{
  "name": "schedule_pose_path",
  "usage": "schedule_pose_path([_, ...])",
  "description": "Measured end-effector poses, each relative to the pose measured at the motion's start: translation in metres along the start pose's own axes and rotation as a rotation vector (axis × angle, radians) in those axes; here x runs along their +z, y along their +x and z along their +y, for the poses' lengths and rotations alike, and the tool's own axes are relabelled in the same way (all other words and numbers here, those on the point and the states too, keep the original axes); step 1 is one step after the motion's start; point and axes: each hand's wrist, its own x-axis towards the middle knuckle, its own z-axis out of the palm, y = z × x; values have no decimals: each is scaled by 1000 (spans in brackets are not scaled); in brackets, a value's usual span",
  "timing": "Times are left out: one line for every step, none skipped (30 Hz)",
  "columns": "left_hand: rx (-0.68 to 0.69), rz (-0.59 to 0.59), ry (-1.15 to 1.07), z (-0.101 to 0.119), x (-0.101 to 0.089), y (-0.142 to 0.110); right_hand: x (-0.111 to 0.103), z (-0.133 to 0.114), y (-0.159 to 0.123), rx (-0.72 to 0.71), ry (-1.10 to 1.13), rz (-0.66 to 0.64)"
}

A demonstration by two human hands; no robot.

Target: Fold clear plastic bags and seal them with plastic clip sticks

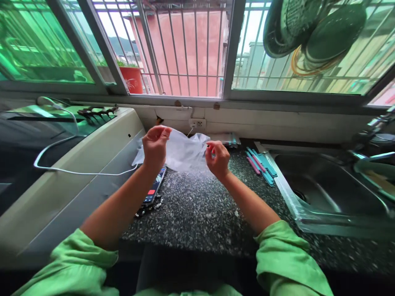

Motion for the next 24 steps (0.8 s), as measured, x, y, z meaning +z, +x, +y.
schedule_pose_path([-18,0,-37,2,3,-12,-13,4,-7,-4,0,1])
schedule_pose_path([-34,-6,-63,3,7,-23,-26,9,-14,-13,-6,-13])
schedule_pose_path([-53,-19,-79,4,10,-34,-38,12,-21,-28,-19,-29])
schedule_pose_path([-73,-29,-94,4,14,-45,-49,15,-27,-53,-34,-49])
schedule_pose_path([-95,-34,-107,4,17,-55,-58,17,-34,-87,-56,-68])
schedule_pose_path([-115,-38,-117,4,21,-63,-66,19,-40,-127,-85,-83])
schedule_pose_path([-136,-40,-123,3,24,-71,-73,20,-45,-173,-121,-98])
schedule_pose_path([-155,-44,-127,2,27,-78,-78,20,-49,-218,-160,-111])
schedule_pose_path([-172,-49,-130,1,29,-83,-81,21,-53,-259,-202,-121])
schedule_pose_path([-188,-50,-131,-1,31,-88,-83,22,-55,-293,-245,-131])
schedule_pose_path([-207,-48,-132,-3,32,-91,-84,23,-57,-319,-285,-142])
schedule_pose_path([-229,-44,-134,-5,33,-94,-84,24,-59,-341,-319,-158])
schedule_pose_path([-252,-33,-139,-8,33,-96,-84,26,-60,-359,-347,-174])
schedule_pose_path([-280,-18,-146,-11,32,-97,-84,28,-61,-374,-369,-193])
schedule_pose_path([-310,2,-156,-15,30,-98,-83,31,-61,-386,-386,-218])
schedule_pose_path([-341,24,-169,-19,28,-98,-83,34,-62,-392,-399,-245])
schedule_pose_path([-370,50,-184,-23,24,-98,-83,37,-63,-388,-413,-268])
schedule_pose_path([-399,80,-200,-26,21,-97,-84,41,-63,-378,-429,-287])
schedule_pose_path([-429,108,-216,-29,17,-97,-85,44,-64,-362,-445,-302])
schedule_pose_path([-460,134,-233,-32,13,-96,-86,48,-64,-345,-457,-311])
schedule_pose_path([-491,160,-252,-34,9,-95,-86,52,-64,-333,-463,-312])
schedule_pose_path([-520,181,-270,-35,6,-94,-87,55,-64,-324,-467,-308])
schedule_pose_path([-546,199,-288,-36,3,-93,-88,58,-64,-317,-469,-301])
schedule_pose_path([-570,212,-304,-36,1,-92,-89,61,-64,-314,-470,-290])
